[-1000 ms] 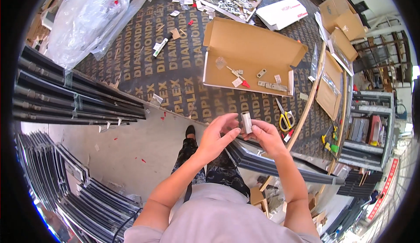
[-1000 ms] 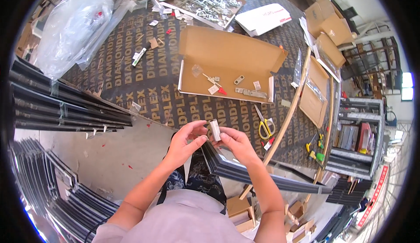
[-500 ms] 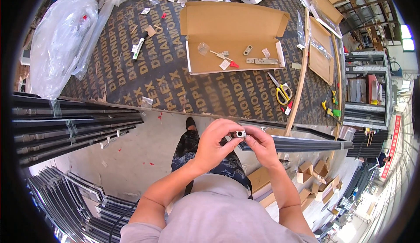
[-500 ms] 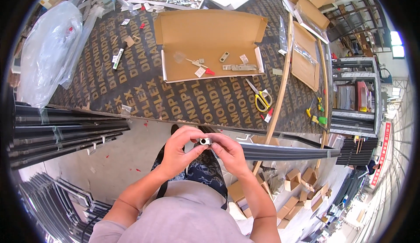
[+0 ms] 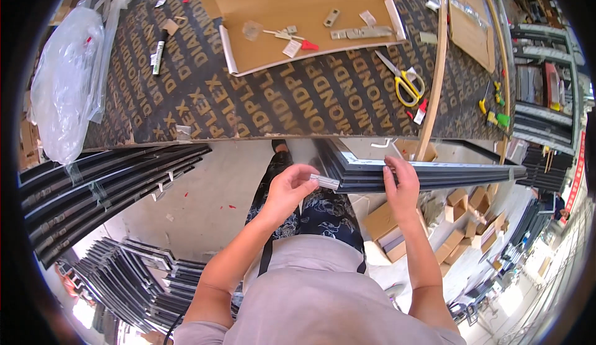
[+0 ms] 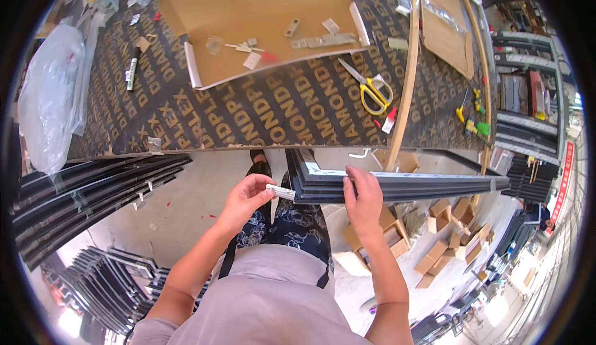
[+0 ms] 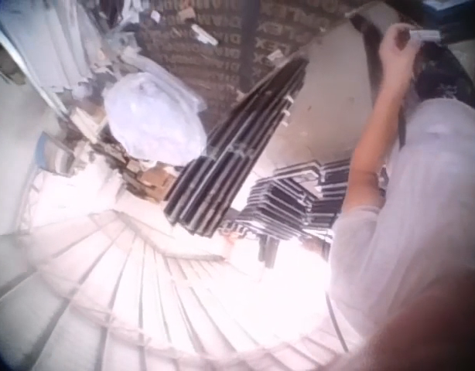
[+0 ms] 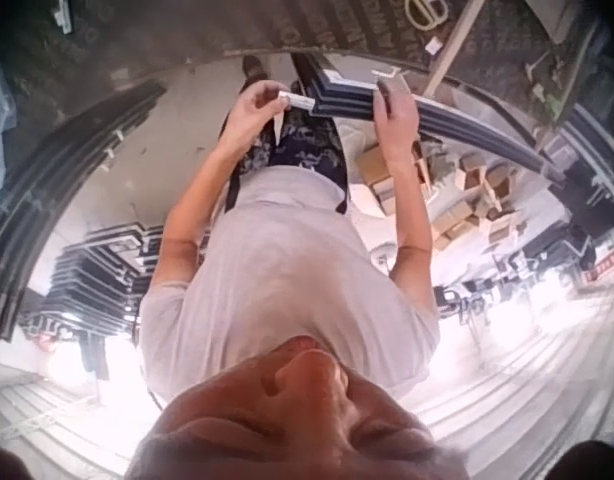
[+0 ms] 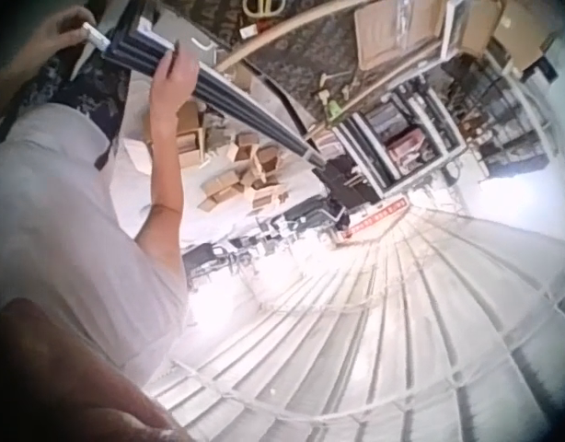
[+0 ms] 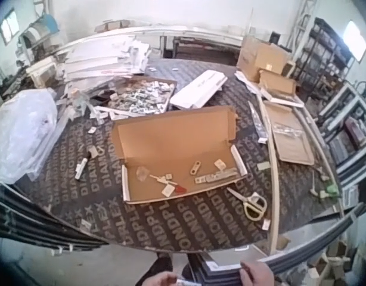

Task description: Marking measurements on aluminum window frames with a marker and attaching corner brackets using a small hammer and screwdriver.

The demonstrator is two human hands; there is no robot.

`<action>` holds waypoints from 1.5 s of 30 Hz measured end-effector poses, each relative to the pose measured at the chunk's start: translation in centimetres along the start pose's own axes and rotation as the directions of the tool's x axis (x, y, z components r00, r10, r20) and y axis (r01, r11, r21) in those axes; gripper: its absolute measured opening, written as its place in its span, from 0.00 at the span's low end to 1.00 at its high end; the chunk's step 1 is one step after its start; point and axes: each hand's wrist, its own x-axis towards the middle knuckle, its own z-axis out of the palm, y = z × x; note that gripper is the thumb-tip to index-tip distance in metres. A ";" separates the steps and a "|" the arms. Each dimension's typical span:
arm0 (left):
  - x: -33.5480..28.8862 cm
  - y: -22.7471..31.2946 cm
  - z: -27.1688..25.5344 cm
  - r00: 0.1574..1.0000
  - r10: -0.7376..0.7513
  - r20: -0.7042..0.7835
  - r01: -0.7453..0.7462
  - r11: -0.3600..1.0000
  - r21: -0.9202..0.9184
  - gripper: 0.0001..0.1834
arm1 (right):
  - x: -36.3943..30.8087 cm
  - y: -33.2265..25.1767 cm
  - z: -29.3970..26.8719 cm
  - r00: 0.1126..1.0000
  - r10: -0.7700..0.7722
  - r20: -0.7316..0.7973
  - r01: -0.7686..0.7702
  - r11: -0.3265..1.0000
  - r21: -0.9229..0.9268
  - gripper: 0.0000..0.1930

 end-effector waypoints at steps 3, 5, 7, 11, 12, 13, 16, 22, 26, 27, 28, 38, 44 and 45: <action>0.4 -1.1 0.5 0.999 0.002 -0.044 0.002 0.996 0.085 0.11 | -0.5 1.7 0.6 0.973 -0.221 -0.068 0.204 0.960 -0.191 0.11; 0.8 -1.3 0.9 0.997 -0.024 -0.067 0.033 0.989 0.141 0.11 | -0.3 2.1 1.4 0.961 -0.267 -0.066 0.247 0.943 -0.224 0.11; 0.9 -1.2 1.7 0.995 -0.035 -0.097 0.054 0.978 0.202 0.10 | -0.3 2.5 2.0 0.942 -0.328 -0.078 0.296 0.916 -0.270 0.10; 0.8 -2.0 1.7 0.988 -0.120 -0.099 0.137 0.972 0.189 0.11 | -0.3 2.7 2.0 0.950 -0.303 -0.077 0.278 0.931 -0.236 0.10; 0.7 -1.7 1.9 0.983 -0.142 -0.118 0.163 0.969 0.186 0.11 | -0.3 2.8 2.1 0.947 -0.312 -0.077 0.286 0.927 -0.243 0.10; 0.6 -1.5 2.1 0.977 -0.164 -0.137 0.188 0.965 0.182 0.11 | -0.3 2.9 2.1 0.944 -0.322 -0.077 0.294 0.923 -0.249 0.10; 0.5 -1.5 2.4 0.973 -0.156 -0.170 0.195 0.949 0.248 0.11 | -0.1 3.1 2.0 0.935 -0.343 -0.086 0.313 0.916 -0.250 0.11; 0.5 -1.4 2.8 0.977 -0.062 -0.205 0.132 0.928 0.348 0.10 | -0.2 3.4 2.0 0.935 -0.345 -0.086 0.321 0.923 -0.212 0.12; 0.5 -1.1 3.1 0.978 -0.063 -0.196 0.127 0.934 0.333 0.10 | 0.0 3.4 2.1 0.935 -0.347 -0.072 0.327 0.923 -0.205 0.13; 0.5 -1.1 3.1 0.976 -0.078 -0.203 0.144 0.932 0.332 0.11 | 0.0 3.4 2.1 0.931 -0.358 -0.072 0.336 0.918 -0.211 0.14; 0.5 -1.1 3.1 0.973 -0.093 -0.210 0.160 0.930 0.332 0.11 | 0.0 3.4 2.2 0.927 -0.369 -0.072 0.346 0.912 -0.218 0.14; -2.1 0.0 5.6 0.942 0.241 -0.236 -0.007 0.713 0.701 0.13 | 0.1 3.4 2.0 0.925 -0.374 -0.068 0.353 0.911 -0.214 0.14; -3.3 -1.2 7.2 0.916 0.335 -0.220 -0.070 0.675 0.734 0.13 | 0.0 3.2 2.5 0.919 -0.383 -0.088 0.358 0.909 -0.214 0.13; -3.2 -1.2 7.2 0.922 0.286 -0.262 -0.046 0.752 0.658 0.13 | 0.0 3.2 2.5 0.918 -0.386 -0.094 0.359 0.907 -0.219 0.13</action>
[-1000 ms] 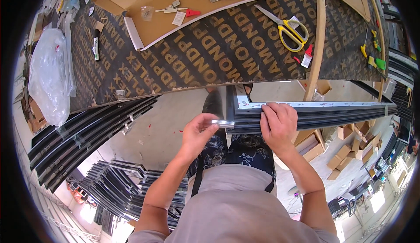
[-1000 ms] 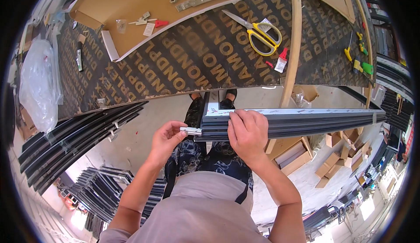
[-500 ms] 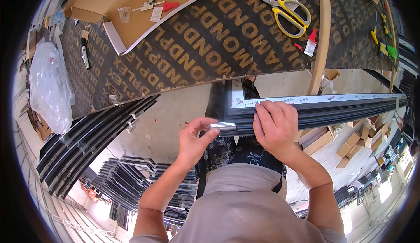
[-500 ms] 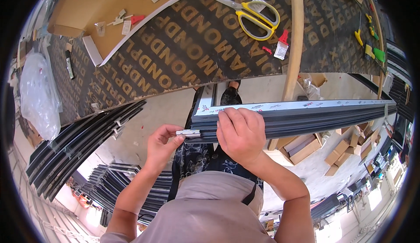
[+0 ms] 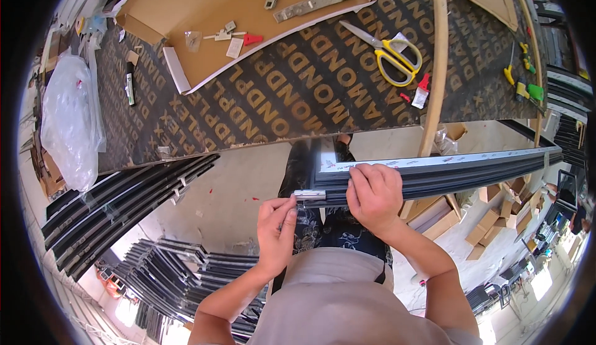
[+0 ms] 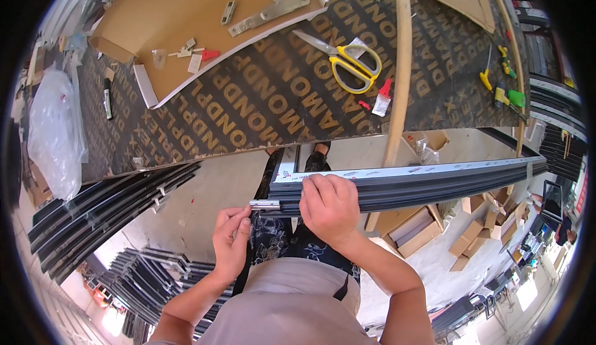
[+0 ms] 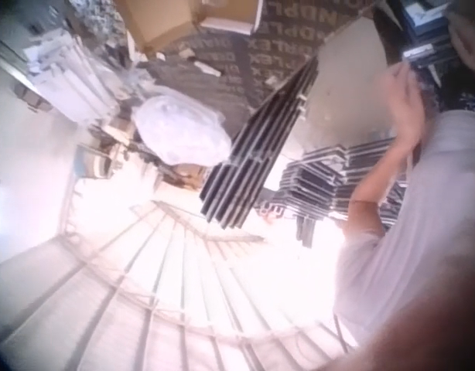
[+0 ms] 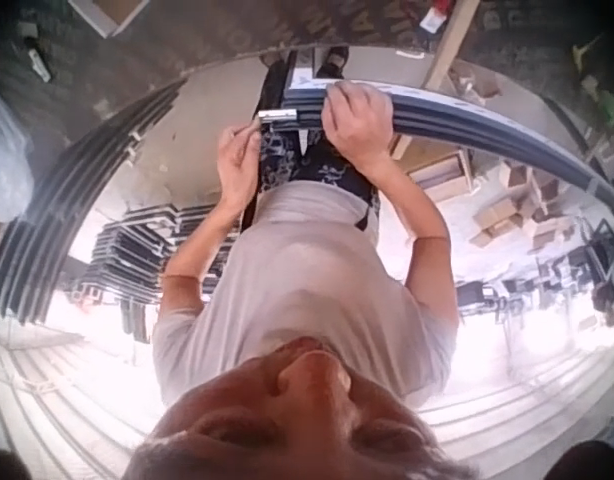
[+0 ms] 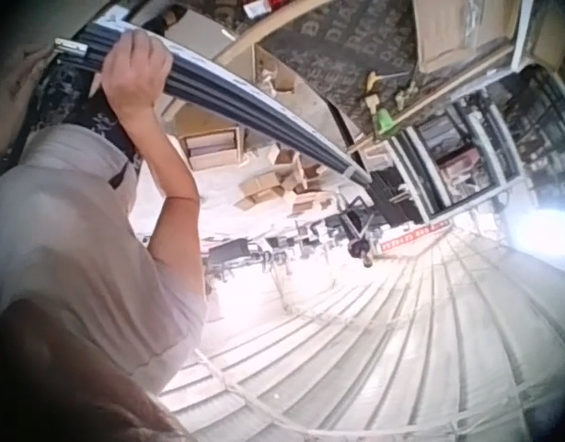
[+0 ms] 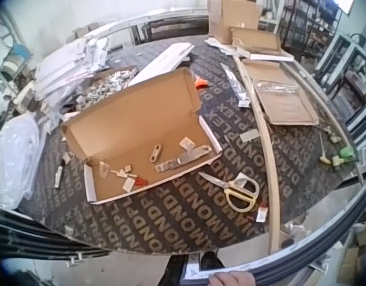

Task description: Marking measurements on aluminum window frames with a marker and attaching corner brackets using a small hammer and screwdriver.

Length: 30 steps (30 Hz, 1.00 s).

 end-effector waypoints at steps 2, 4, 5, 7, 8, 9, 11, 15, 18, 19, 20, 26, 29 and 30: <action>0.2 0.1 0.4 0.999 -0.018 0.037 0.021 0.996 -0.092 0.13 | 0.2 -0.1 -0.3 1.000 -0.002 -0.007 0.002 1.000 -0.011 0.13; 0.5 -0.1 0.8 0.997 -0.052 0.056 0.063 0.978 -0.197 0.12 | 0.4 0.0 -0.4 1.000 0.009 0.002 -0.009 1.000 0.018 0.12; 0.5 0.1 0.8 0.998 -0.033 0.056 0.044 0.976 -0.215 0.12 | 0.4 -0.1 -0.9 0.999 0.032 0.018 -0.033 0.999 0.038 0.11; 0.7 0.2 1.1 0.990 -0.092 0.108 0.119 0.953 -0.278 0.12 | 0.6 0.3 -1.6 0.997 0.059 0.044 -0.063 0.994 0.093 0.09; 0.5 0.0 1.0 0.991 -0.107 0.085 0.128 0.947 -0.295 0.12 | 0.9 0.2 -1.6 0.996 0.058 0.072 -0.068 0.988 0.142 0.08; 0.3 -0.3 1.0 0.990 -0.122 0.063 0.136 0.938 -0.317 0.12 | 1.1 0.3 -1.4 0.993 0.054 0.101 -0.073 0.980 0.186 0.08; 0.4 -1.2 1.0 0.984 -0.144 0.103 0.175 0.874 -0.453 0.14 | 1.8 1.4 -1.5 0.989 0.032 0.148 -0.086 0.922 0.377 0.06; 0.3 -2.5 0.9 0.960 -0.208 0.188 0.277 0.802 -0.529 0.15 | 4.6 8.1 -3.5 0.974 0.198 0.107 -0.224 0.904 0.364 0.06; -1.2 -3.6 1.8 0.933 -0.308 0.184 0.358 0.763 -0.539 0.17 | 7.4 16.6 -6.7 0.934 0.356 -0.016 -0.352 0.929 0.114 0.08; -1.7 -4.0 2.2 0.908 -0.372 0.195 0.413 0.708 -0.572 0.19 | 7.3 21.1 -8.2 0.937 0.343 -0.067 -0.345 0.938 -0.026 0.10; -1.9 -4.3 2.9 0.911 -0.347 0.224 0.412 0.721 -0.558 0.21 | 6.9 25.6 -10.4 0.916 0.381 -0.123 -0.399 0.893 -0.209 0.12; -1.3 -2.0 7.1 0.870 -0.287 0.400 0.488 0.608 -0.626 0.25 | 2.1 50.9 -21.9 0.849 0.528 -0.022 -0.366 0.557 -0.746 0.25; -0.6 -0.8 8.5 0.829 -0.337 0.447 0.560 0.509 -0.654 0.28 | 2.3 56.2 -21.1 0.853 0.501 0.144 -0.218 0.593 -0.775 0.17; -0.6 -0.6 8.8 0.832 -0.351 0.429 0.551 0.431 -0.714 0.28 | 3.3 55.7 -20.0 0.850 0.510 0.132 -0.226 0.579 -0.784 0.14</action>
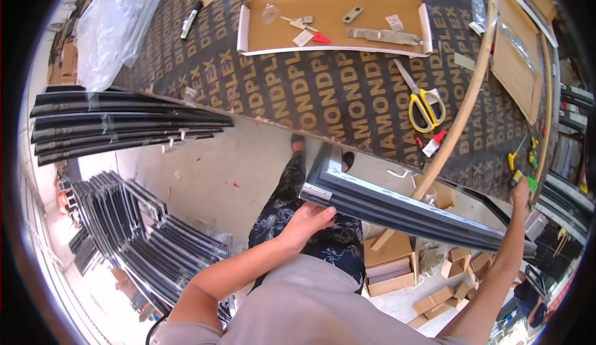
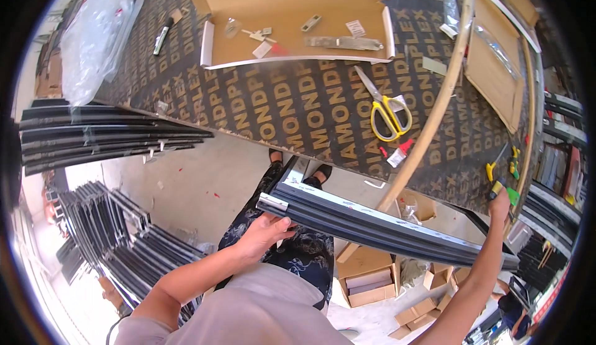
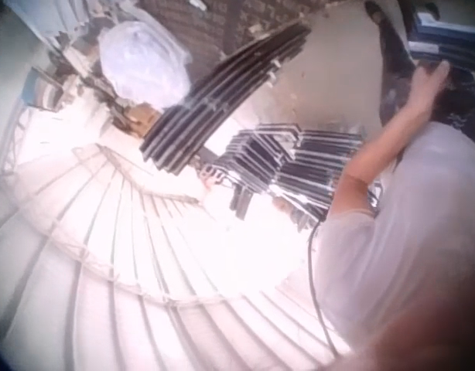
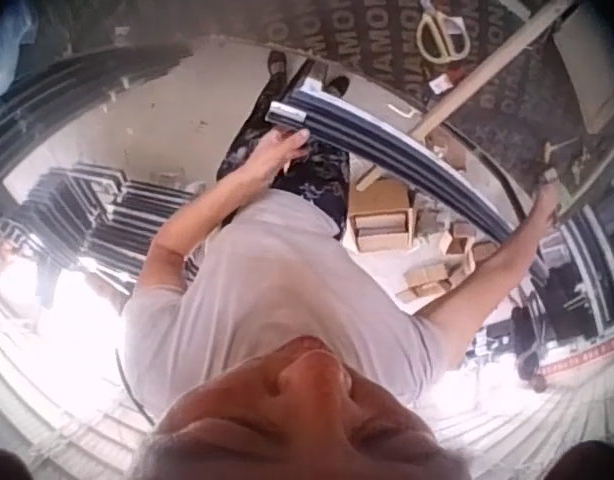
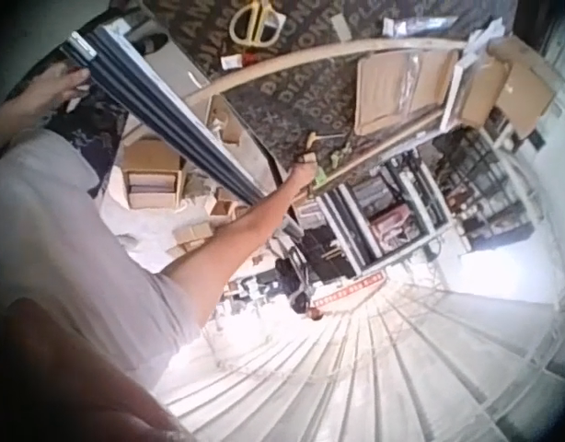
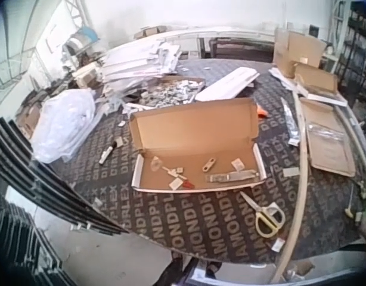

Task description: Marking measurements on aluminum window frames with a marker and attaching corner brackets using a small hammer and screwdriver.

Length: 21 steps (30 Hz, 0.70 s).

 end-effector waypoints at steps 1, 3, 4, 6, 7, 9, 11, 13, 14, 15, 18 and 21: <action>0.0 -0.1 0.1 1.000 0.009 -0.015 -0.010 0.995 -0.098 0.29 | 0.3 -1.2 -0.3 1.000 0.020 -0.004 -0.020 1.000 -0.015 0.11; 0.0 0.0 -0.2 1.000 0.007 -0.026 -0.011 0.988 -0.154 0.30 | -0.1 -2.3 -1.7 0.998 -0.026 -0.055 0.023 0.999 -0.048 0.08; -0.1 0.2 -0.2 1.000 0.012 -0.025 -0.016 0.985 -0.171 0.29 | -0.4 -2.3 -2.6 0.997 -0.067 0.044 0.072 0.991 -0.116 0.09; 0.0 0.6 -0.6 1.000 -0.007 -0.002 0.006 0.979 -0.204 0.25 | -2.4 -1.5 -4.3 0.974 -0.227 0.027 0.227 0.952 -0.206 0.13; 0.3 0.4 -0.7 1.000 -0.005 0.011 0.007 0.976 -0.216 0.25 | -3.3 -1.0 -4.9 0.974 -0.226 0.021 0.225 0.949 -0.222 0.13; 0.8 0.1 -0.7 0.998 -0.002 0.062 0.021 0.952 -0.307 0.23 | -4.4 -1.0 -6.9 0.904 -0.323 -0.279 0.252 0.931 -0.264 0.17; 0.2 0.6 -0.8 0.998 0.030 0.054 -0.010 0.942 -0.337 0.22 | -5.3 -5.3 -12.4 0.925 -0.279 -0.257 0.207 0.939 -0.275 0.19; 0.2 0.2 -1.4 0.998 -0.014 0.058 0.035 0.927 -0.374 0.20 | -6.5 -12.2 -20.5 0.944 -0.242 -0.226 0.222 0.969 -0.111 0.20; 0.4 0.4 -1.4 0.998 -0.035 0.050 0.051 0.924 -0.378 0.19 | -7.9 -15.2 -24.6 0.945 -0.289 -0.155 0.292 0.956 -0.002 0.22; 0.5 0.6 -1.4 0.996 -0.033 0.080 0.062 0.916 -0.397 0.19 | -8.7 -17.5 -27.6 0.898 -0.405 -0.171 0.422 0.902 0.085 0.23; 0.2 0.4 -2.0 0.994 0.018 0.105 0.015 0.950 -0.313 0.18 | -11.4 -29.5 -33.9 0.772 -0.635 0.031 0.482 0.617 0.622 0.20; 0.9 0.3 -2.3 0.988 0.013 0.155 0.039 0.945 -0.325 0.18 | -15.3 -40.2 -37.1 0.561 -0.807 0.184 0.623 0.558 0.549 0.20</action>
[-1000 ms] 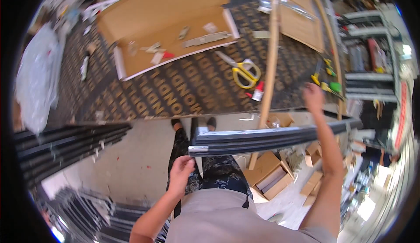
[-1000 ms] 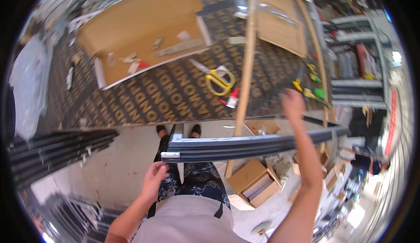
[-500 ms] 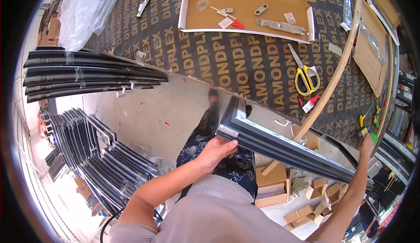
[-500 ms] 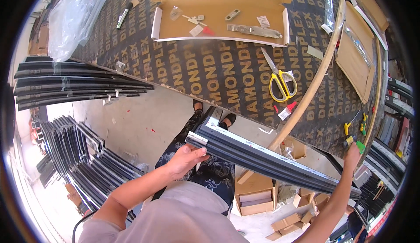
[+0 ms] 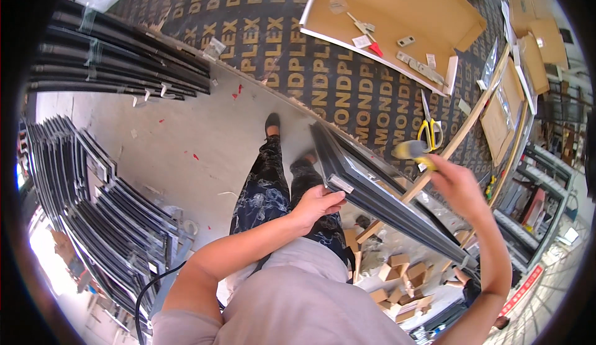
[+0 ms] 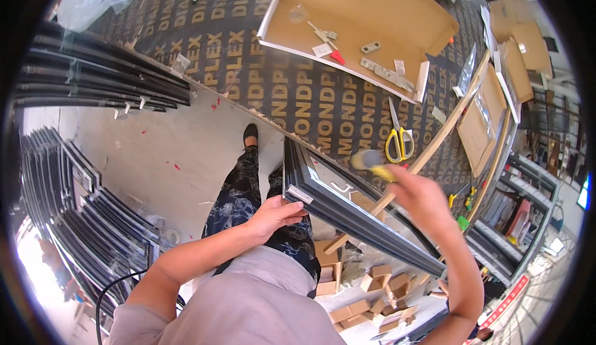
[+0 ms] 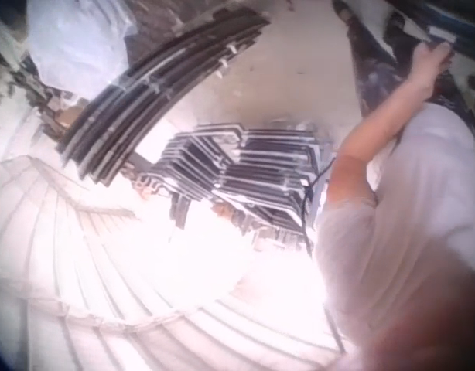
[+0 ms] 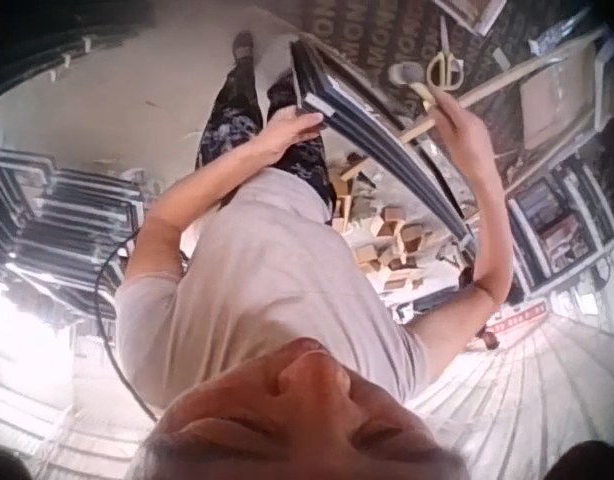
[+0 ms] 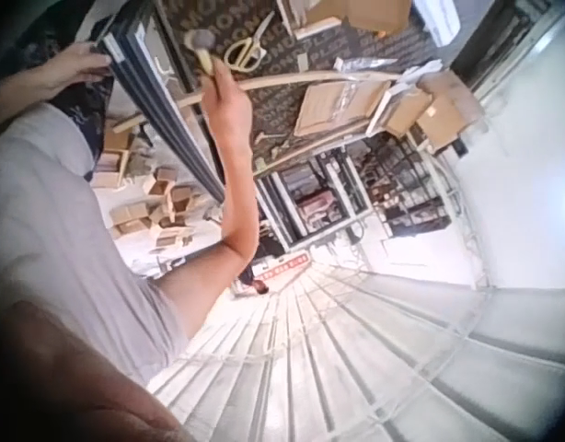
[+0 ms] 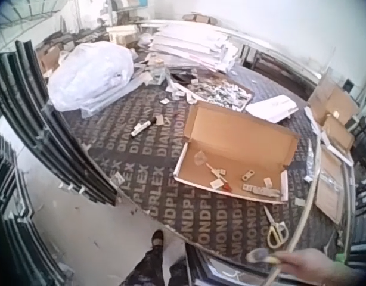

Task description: Marking measurements on aluminum window frames with a marker and attaching corner brackets using a small hammer and screwdriver.

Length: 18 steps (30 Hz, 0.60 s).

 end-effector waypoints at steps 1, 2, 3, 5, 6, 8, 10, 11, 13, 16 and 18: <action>0.2 -0.2 0.0 1.000 0.010 -0.021 -0.010 1.000 -0.012 0.16 | 1.8 -3.1 0.7 0.994 -0.093 0.054 0.101 0.980 -0.173 0.18; 0.4 -0.4 -0.2 1.000 0.015 -0.018 -0.016 0.999 -0.036 0.16 | 3.4 -5.7 1.3 0.982 -0.128 0.137 0.159 0.955 -0.252 0.16; 0.6 -0.5 -0.5 0.999 0.047 -0.012 -0.047 0.999 -0.020 0.15 | 4.8 -8.2 1.5 0.963 -0.149 0.224 0.210 0.937 -0.278 0.15; 0.5 -0.5 0.0 0.995 0.102 -0.023 -0.103 0.994 -0.040 0.13 | 6.5 -11.6 2.4 0.945 -0.258 0.200 0.306 0.914 -0.266 0.15; 0.7 -0.6 -0.1 0.995 0.100 -0.017 -0.101 0.993 -0.059 0.13 | 7.1 -12.9 2.8 0.915 -0.368 0.162 0.399 0.884 -0.245 0.15; 1.2 -1.1 -0.6 0.999 0.039 -0.016 -0.038 0.997 0.067 0.15 | 7.8 -14.1 3.3 0.902 -0.402 0.157 0.431 0.848 -0.308 0.14; 1.1 -1.1 -0.3 0.996 0.091 -0.014 -0.091 0.996 0.005 0.15 | 8.4 -14.6 2.9 0.773 -0.040 0.633 0.486 0.679 -0.551 0.12; 0.9 -1.1 -0.2 0.991 0.129 -0.021 -0.129 0.992 -0.008 0.15 | 8.5 -14.1 2.6 0.781 -0.103 0.615 0.515 0.663 -0.543 0.11; 0.4 -0.6 -0.1 0.987 0.158 -0.033 -0.159 0.987 -0.016 0.14 | 8.7 -15.5 2.0 0.829 -0.154 0.537 0.466 0.722 -0.511 0.11; 1.0 -1.2 -0.3 0.984 0.175 -0.033 -0.177 0.981 -0.078 0.13 | 8.6 -16.0 2.1 0.899 -0.311 0.309 0.417 0.823 -0.386 0.12; 1.1 -1.4 -0.3 0.984 0.172 -0.037 -0.174 0.983 -0.063 0.13 | 7.7 -15.7 2.5 0.891 -0.343 0.297 0.440 0.812 -0.383 0.14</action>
